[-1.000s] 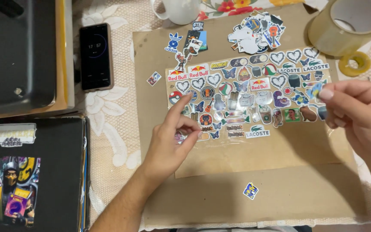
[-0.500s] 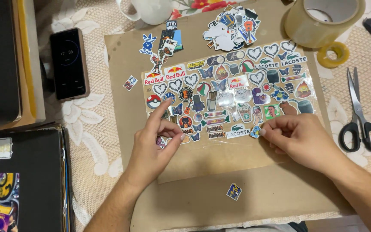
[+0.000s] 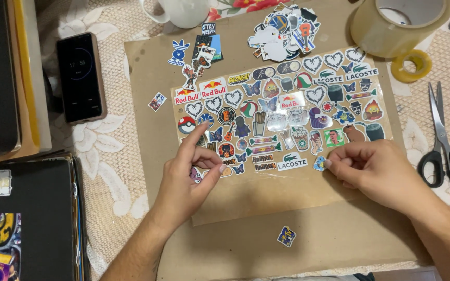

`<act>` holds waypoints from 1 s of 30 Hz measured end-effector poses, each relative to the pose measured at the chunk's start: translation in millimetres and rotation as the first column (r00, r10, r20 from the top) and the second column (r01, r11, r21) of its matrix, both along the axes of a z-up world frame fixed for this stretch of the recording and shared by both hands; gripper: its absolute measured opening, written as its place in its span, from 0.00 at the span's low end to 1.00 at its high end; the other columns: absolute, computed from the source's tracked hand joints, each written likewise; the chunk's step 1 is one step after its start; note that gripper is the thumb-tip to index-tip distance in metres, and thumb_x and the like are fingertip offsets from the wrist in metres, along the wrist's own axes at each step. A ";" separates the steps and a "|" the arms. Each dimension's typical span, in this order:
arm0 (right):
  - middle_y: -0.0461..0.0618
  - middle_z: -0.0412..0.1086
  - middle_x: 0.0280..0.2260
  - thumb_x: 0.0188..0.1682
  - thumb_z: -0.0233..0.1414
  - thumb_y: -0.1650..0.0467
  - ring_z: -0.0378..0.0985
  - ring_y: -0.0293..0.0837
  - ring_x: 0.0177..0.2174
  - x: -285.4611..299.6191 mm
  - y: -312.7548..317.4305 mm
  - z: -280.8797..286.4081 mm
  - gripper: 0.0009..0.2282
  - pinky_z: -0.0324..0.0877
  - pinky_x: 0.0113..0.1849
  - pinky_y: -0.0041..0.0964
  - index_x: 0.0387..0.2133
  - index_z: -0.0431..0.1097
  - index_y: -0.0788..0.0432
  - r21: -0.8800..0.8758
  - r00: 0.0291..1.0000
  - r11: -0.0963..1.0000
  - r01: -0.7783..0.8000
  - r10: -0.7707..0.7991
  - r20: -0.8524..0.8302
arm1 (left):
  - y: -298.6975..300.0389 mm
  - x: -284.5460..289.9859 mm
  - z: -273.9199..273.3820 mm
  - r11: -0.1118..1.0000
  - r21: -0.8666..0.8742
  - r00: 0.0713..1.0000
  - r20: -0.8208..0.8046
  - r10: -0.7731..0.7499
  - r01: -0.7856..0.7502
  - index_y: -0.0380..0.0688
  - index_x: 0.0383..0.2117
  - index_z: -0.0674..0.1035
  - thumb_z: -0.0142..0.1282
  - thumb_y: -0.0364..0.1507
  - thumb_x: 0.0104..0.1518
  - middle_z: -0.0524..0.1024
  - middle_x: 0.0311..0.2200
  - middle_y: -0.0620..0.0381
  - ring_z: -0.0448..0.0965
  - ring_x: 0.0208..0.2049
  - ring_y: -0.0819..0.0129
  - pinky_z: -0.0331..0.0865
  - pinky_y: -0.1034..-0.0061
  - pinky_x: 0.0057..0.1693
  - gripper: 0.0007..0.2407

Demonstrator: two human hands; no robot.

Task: Cutting out stickers from a sheet and peeling off the adhesive backing to place them on a transfer sheet

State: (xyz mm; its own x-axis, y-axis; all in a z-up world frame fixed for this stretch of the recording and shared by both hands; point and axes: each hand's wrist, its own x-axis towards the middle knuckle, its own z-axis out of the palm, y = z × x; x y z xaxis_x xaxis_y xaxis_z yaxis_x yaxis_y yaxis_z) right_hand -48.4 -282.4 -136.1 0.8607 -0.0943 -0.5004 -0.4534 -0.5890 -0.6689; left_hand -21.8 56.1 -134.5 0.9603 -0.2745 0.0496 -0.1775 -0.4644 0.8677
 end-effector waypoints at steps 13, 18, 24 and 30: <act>0.44 0.63 0.10 0.46 0.58 0.68 0.59 0.32 0.19 7.2 -13.7 -5.5 0.16 0.60 0.43 0.27 0.10 0.71 0.60 -0.081 0.995 0.995 -0.055 0.061 0.079 | -2.4 0.5 -2.9 1.000 0.015 0.999 -0.046 0.008 -0.008 0.46 0.65 0.61 0.63 0.25 0.51 0.82 0.32 0.62 0.79 0.30 0.77 0.72 0.84 0.40 0.32; 0.42 0.67 0.12 0.44 0.58 0.67 0.60 0.33 0.19 7.3 -6.5 1.5 0.13 0.63 0.36 0.27 0.11 0.71 0.59 -0.183 0.999 0.982 -0.034 0.041 0.035 | -4.0 0.8 0.3 1.000 0.013 0.997 -0.080 0.009 -0.008 0.46 0.65 0.62 0.63 0.25 0.51 0.83 0.32 0.62 0.79 0.30 0.77 0.71 0.84 0.38 0.32; 0.42 0.62 0.13 0.41 0.57 0.68 0.57 0.34 0.19 2.9 -2.2 2.4 0.11 0.56 0.27 0.31 0.11 0.67 0.57 -0.217 0.998 0.976 0.010 0.005 0.070 | -2.4 0.8 -2.5 1.000 0.003 0.999 -0.045 -0.007 0.007 0.45 0.65 0.61 0.63 0.26 0.51 0.82 0.32 0.61 0.79 0.30 0.75 0.73 0.82 0.44 0.32; 0.42 0.50 0.13 0.46 0.55 0.68 0.53 0.31 0.23 -5.2 1.8 0.6 0.15 0.61 0.56 0.24 0.12 0.63 0.58 -0.085 0.975 0.995 0.047 -0.027 0.220 | -2.4 0.6 -1.6 0.999 0.032 0.998 -0.059 0.001 0.001 0.46 0.65 0.61 0.63 0.27 0.51 0.83 0.33 0.62 0.79 0.31 0.76 0.72 0.83 0.42 0.33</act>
